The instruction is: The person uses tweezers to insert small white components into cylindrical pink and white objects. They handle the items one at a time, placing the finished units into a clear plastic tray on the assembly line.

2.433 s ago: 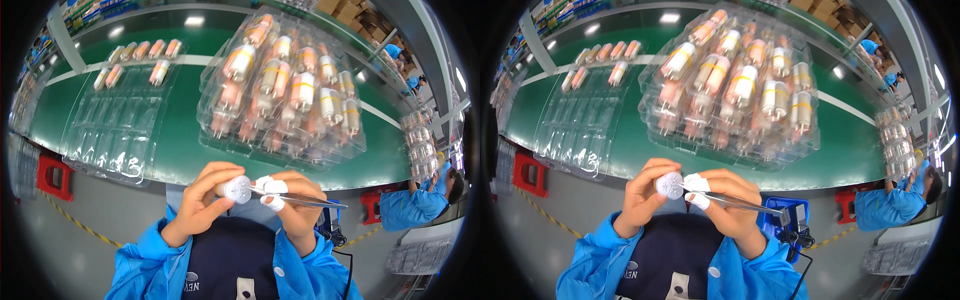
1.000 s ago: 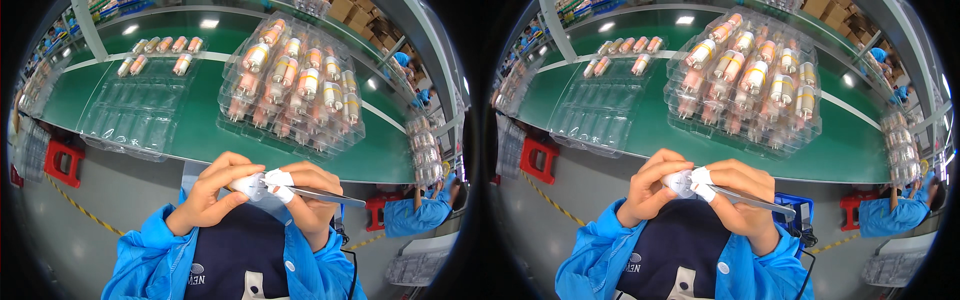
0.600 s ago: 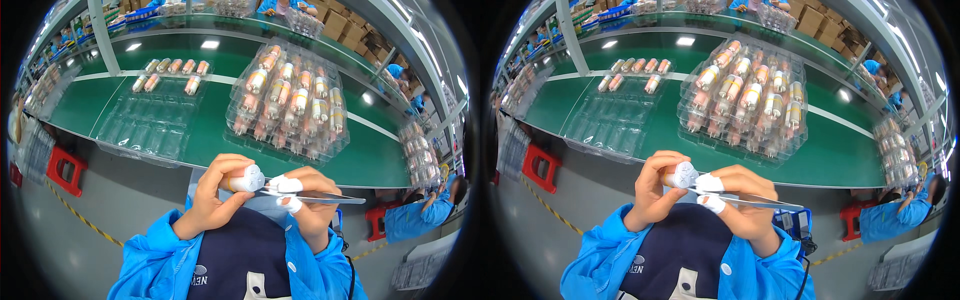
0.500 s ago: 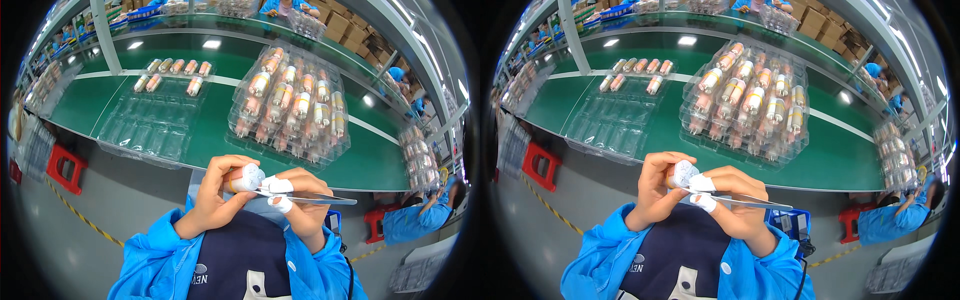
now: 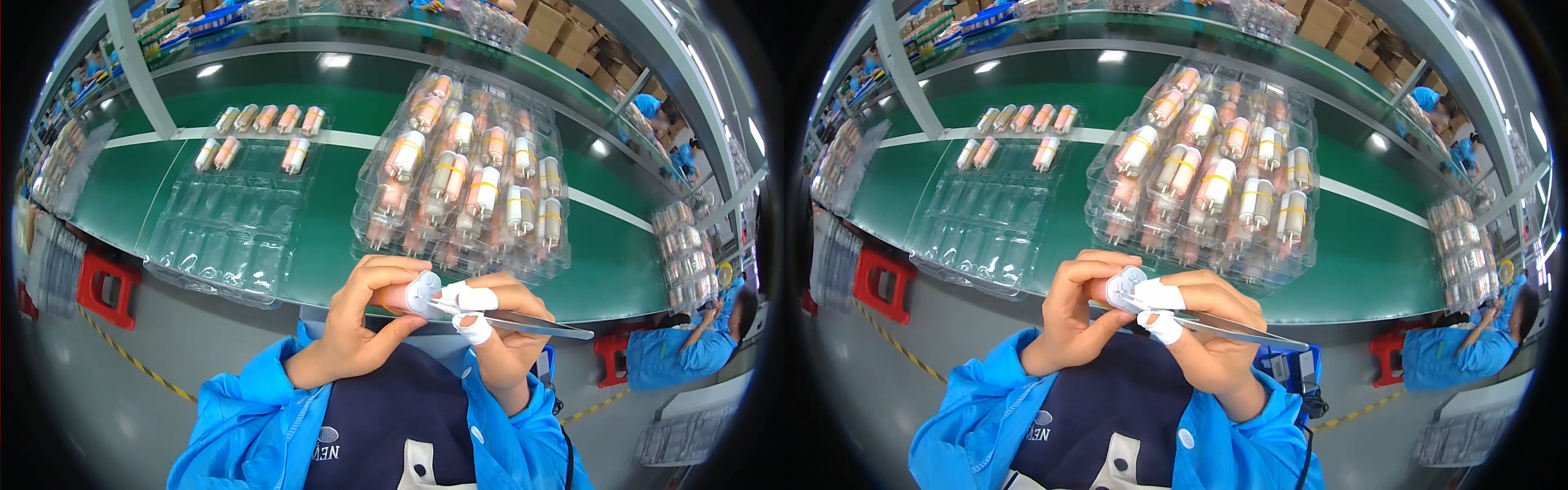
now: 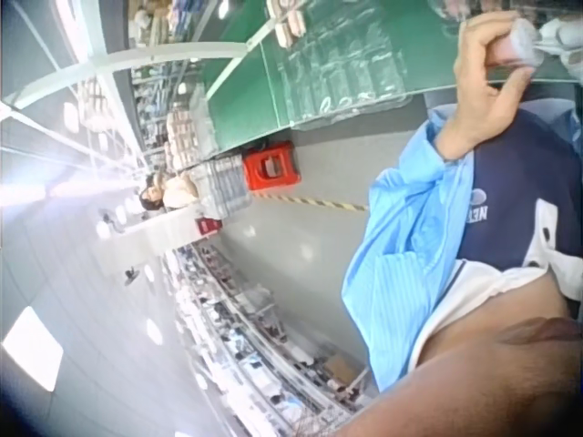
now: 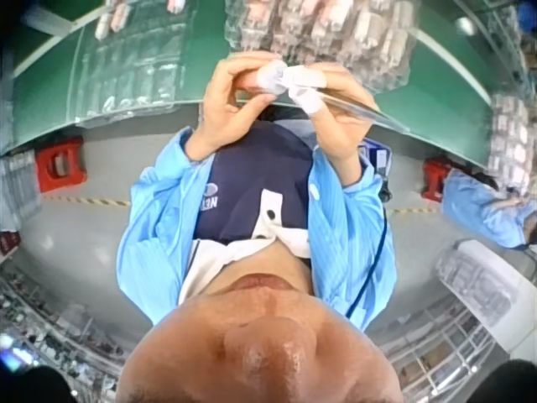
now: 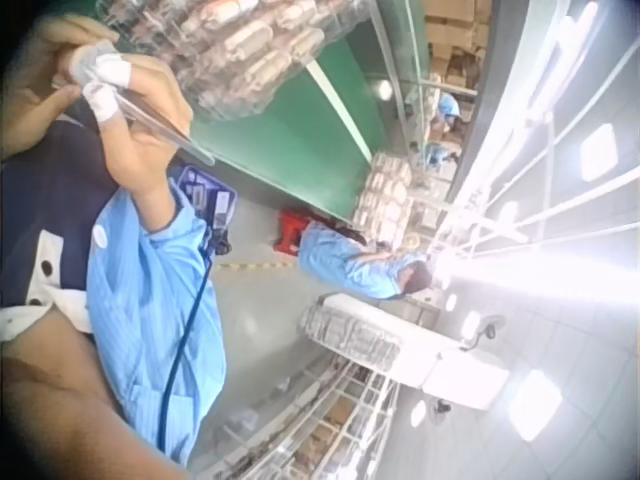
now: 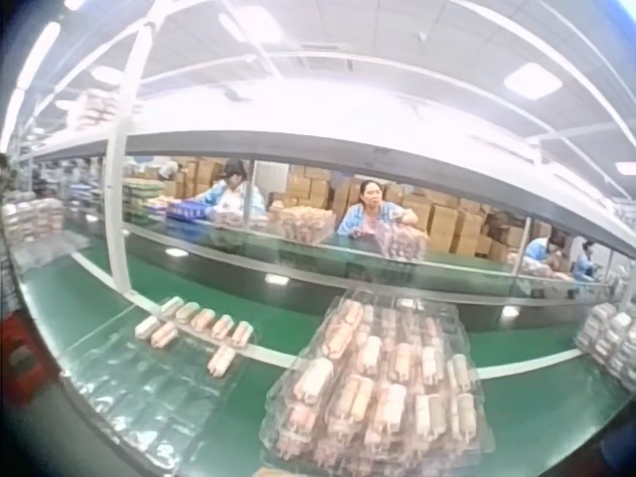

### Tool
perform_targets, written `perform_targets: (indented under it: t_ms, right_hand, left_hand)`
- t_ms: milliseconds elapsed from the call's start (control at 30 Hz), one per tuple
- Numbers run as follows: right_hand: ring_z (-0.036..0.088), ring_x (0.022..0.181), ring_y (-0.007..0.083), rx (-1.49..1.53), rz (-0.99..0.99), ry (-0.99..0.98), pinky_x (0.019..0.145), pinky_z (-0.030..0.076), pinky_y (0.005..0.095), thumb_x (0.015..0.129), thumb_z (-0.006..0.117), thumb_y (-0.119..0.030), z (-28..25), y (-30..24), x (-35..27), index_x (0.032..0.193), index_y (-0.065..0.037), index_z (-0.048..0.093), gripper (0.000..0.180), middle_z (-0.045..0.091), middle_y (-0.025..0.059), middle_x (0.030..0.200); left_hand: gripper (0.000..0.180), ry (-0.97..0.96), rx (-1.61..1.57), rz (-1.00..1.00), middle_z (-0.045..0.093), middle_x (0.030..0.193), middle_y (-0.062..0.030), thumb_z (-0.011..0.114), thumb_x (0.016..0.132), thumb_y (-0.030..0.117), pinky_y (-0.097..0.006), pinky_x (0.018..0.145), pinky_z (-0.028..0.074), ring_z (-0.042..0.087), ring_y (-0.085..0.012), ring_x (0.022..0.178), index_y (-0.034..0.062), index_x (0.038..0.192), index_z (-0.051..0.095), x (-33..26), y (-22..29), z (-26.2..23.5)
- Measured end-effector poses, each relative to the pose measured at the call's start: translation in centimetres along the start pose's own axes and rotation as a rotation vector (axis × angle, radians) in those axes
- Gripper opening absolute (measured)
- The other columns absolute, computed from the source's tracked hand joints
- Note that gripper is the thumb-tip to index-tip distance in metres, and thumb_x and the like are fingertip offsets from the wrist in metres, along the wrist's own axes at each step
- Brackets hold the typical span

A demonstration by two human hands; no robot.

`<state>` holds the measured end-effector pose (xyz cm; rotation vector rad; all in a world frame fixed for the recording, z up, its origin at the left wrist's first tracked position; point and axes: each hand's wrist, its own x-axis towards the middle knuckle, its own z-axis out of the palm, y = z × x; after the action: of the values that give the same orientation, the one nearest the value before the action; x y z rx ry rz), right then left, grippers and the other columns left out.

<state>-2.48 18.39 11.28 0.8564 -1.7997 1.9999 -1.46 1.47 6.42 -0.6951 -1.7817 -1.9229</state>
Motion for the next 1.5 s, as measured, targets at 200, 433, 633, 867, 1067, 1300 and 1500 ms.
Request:
perform_targets:
  t_ms: [200,433,633,867,1067,1300,1500]
  right_hand:
    - [0.068,0.081,0.0216,-0.073,0.014,-0.026,0.071,0.053,0.0294,0.076,0.072,0.002,-0.6,1.2,1.2,0.093,0.003,0.069,0.018,0.07,0.0174,0.092]
    - [0.069,0.081,0.0225,-0.109,0.054,-0.072,0.069,0.054,0.0298,0.076,0.072,0.0,-0.8,2.1,2.1,0.094,0.003,0.068,0.018,0.07,0.017,0.09]
    - [0.069,0.079,0.0227,-0.16,0.053,-0.092,0.069,0.054,0.03,0.077,0.072,0.0,-0.9,2.5,2.1,0.095,0.002,0.068,0.018,0.07,0.017,0.09]
    - [0.069,0.078,0.0225,-0.181,0.051,-0.109,0.068,0.054,0.0299,0.077,0.072,0.0,-0.8,2.7,2.1,0.094,0.002,0.069,0.018,0.07,0.0168,0.089]
    - [0.07,0.077,0.0224,-0.155,0.038,-0.085,0.067,0.054,0.0289,0.076,0.072,0.0,-0.7,3.1,1.8,0.092,0.003,0.069,0.017,0.071,0.0171,0.088]
    - [0.07,0.076,0.0233,-0.195,0.043,-0.104,0.067,0.054,0.0293,0.075,0.071,0.0,-0.7,3.3,1.8,0.092,0.003,0.069,0.018,0.07,0.0174,0.088]
    - [0.07,0.074,0.0242,-0.243,0.001,-0.143,0.066,0.054,0.0289,0.073,0.069,0.002,-0.5,3.0,2.2,0.09,0.003,0.069,0.017,0.07,0.0171,0.086]
  left_hand:
    - [0.042,-0.082,0.156,0.077,0.057,0.117,-0.0245,0.072,0.079,0.004,-0.038,0.092,0.046,0.056,-0.0291,0.108,-0.0017,0.113,0.047,1.2,-1.3,-0.5]
    - [0.044,-0.006,0.206,0.069,0.061,0.114,-0.0195,0.076,0.072,0.0,-0.037,0.084,0.046,0.058,-0.0307,0.1,0.0003,0.111,0.055,1.6,-2.2,-0.4]
    - [0.044,-0.008,0.241,0.086,0.062,0.113,-0.0192,0.076,0.071,0.0,-0.038,0.083,0.046,0.059,-0.031,0.097,0.0005,0.11,0.056,1.8,-2.5,-0.6]
    - [0.044,0.005,0.226,0.062,0.062,0.113,-0.0187,0.076,0.071,-0.001,-0.038,0.083,0.045,0.059,-0.0311,0.097,0.0006,0.11,0.056,1.5,-2.6,-0.7]
    - [0.045,0.013,0.209,0.03,0.062,0.113,-0.0186,0.076,0.071,-0.001,-0.038,0.083,0.045,0.059,-0.0311,0.098,-0.0002,0.111,0.056,1.2,-2.5,-0.7]
    - [0.045,0.009,0.28,0.065,0.062,0.112,-0.0185,0.076,0.071,0.0,-0.038,0.083,0.047,0.059,-0.0316,0.097,-0.0012,0.111,0.057,1.2,-2.4,-0.9]
    - [0.046,0.012,0.324,0.083,0.063,0.112,-0.0185,0.077,0.069,0.0,-0.039,0.082,0.047,0.059,-0.0326,0.095,-0.0015,0.111,0.059,1.1,-2.3,-1.0]
